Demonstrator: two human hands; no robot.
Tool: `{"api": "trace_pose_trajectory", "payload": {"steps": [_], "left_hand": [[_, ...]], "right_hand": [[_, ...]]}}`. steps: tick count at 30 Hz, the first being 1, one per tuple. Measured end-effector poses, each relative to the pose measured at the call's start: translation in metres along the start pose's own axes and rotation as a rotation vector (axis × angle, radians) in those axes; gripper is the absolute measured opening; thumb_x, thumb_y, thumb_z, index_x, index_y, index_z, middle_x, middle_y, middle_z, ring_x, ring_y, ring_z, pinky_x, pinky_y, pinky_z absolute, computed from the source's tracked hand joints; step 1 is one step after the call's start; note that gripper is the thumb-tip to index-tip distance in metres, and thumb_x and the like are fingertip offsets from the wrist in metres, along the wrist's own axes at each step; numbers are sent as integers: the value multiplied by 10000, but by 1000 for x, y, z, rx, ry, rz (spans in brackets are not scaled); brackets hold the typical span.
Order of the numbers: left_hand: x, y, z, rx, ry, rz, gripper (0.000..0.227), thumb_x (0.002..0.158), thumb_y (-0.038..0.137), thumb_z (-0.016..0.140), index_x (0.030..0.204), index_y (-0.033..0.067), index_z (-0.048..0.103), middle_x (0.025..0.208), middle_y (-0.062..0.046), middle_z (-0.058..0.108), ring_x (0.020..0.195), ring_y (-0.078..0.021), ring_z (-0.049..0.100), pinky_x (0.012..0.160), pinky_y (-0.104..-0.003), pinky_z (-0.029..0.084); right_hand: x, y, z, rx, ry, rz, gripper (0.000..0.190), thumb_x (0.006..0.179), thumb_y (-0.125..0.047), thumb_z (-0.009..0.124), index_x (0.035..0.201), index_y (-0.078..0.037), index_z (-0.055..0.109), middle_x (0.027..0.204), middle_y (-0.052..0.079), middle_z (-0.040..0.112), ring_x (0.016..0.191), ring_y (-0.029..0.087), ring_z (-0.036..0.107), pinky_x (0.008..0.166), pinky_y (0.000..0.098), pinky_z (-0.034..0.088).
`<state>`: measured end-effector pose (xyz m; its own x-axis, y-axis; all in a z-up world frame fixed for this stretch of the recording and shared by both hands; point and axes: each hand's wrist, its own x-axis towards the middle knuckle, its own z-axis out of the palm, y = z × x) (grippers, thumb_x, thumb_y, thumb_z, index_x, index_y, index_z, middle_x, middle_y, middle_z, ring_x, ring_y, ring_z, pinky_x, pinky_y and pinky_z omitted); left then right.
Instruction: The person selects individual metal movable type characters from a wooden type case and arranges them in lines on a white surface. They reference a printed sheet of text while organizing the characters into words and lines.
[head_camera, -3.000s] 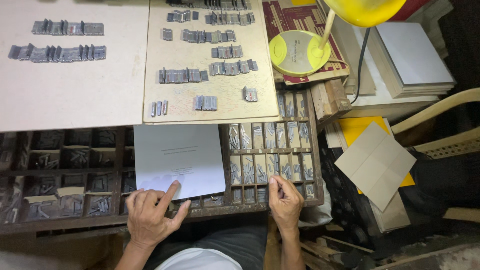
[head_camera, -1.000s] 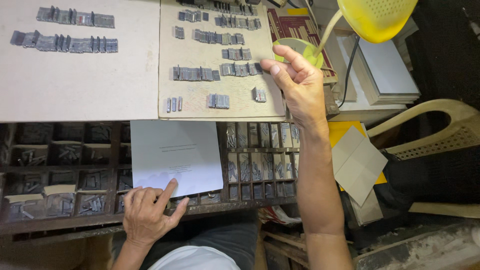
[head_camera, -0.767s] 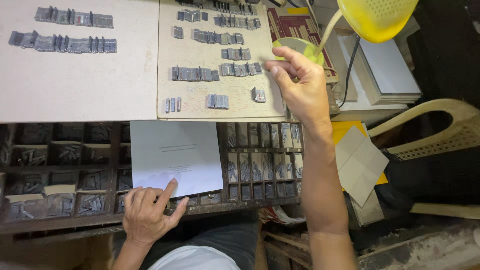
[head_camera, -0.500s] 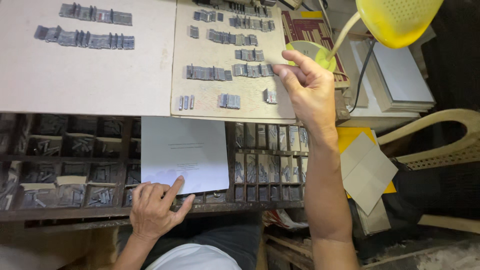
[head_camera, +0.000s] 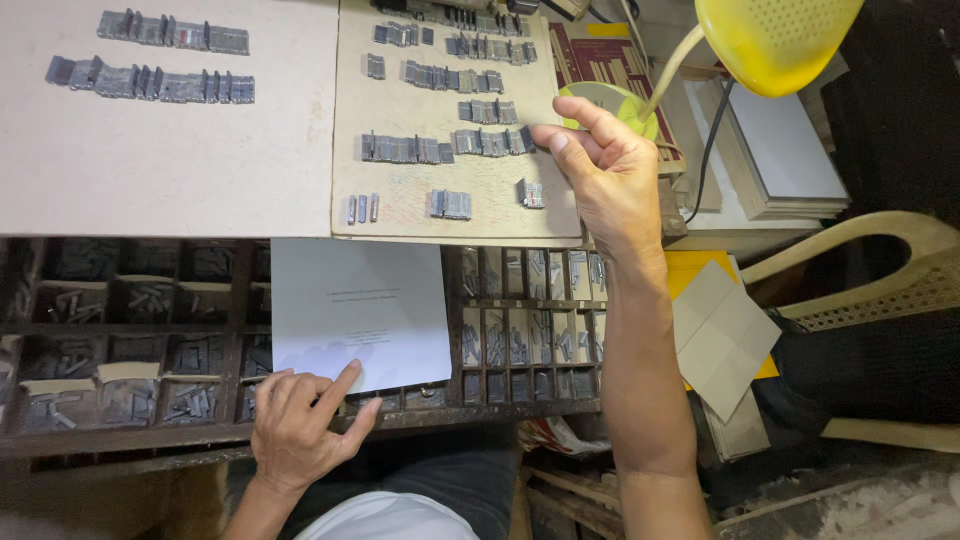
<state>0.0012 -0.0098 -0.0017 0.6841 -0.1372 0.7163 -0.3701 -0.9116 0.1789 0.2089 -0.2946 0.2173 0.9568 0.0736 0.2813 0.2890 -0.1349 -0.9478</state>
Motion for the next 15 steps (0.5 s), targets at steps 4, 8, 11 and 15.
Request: {"api": "trace_pose_trajectory", "payload": {"steps": [4, 8, 11, 15], "left_hand": [[12, 4, -17, -184, 56, 23, 367, 843, 379, 818, 1130, 158, 756, 773, 5, 523, 748, -190, 549, 870, -468, 529], [75, 0, -52, -186, 136, 203, 412, 856, 435, 828, 1150, 161, 739, 818, 15, 559, 753, -150, 512, 915, -440, 455], [154, -1, -83, -141, 151, 271, 409, 951, 369, 768, 1287, 149, 690, 922, -39, 594, 866, -202, 532, 974, -502, 416], [247, 0, -87, 17, -54, 285, 222, 982, 289, 760, 1181, 202, 717, 1007, -91, 629, 918, -237, 552, 869, -445, 421]], "right_hand": [[0, 3, -1, 22, -5, -11, 374, 982, -114, 700, 1337, -24, 627, 1108, 151, 778, 1045, 157, 759, 952, 236, 626], [1, 1, -6, -35, -21, -28, 364, 991, -103, 690, 1336, -9, 622, 1104, 149, 778, 1045, 147, 753, 912, 203, 620], [0, -10, -6, -227, -90, -63, 348, 977, -102, 714, 1308, -22, 642, 1092, 118, 779, 1001, 114, 740, 918, 229, 631], [1, -22, -8, -353, -157, -37, 403, 978, -77, 705, 1361, 6, 612, 1042, 59, 759, 814, 34, 642, 755, 164, 583]]}}
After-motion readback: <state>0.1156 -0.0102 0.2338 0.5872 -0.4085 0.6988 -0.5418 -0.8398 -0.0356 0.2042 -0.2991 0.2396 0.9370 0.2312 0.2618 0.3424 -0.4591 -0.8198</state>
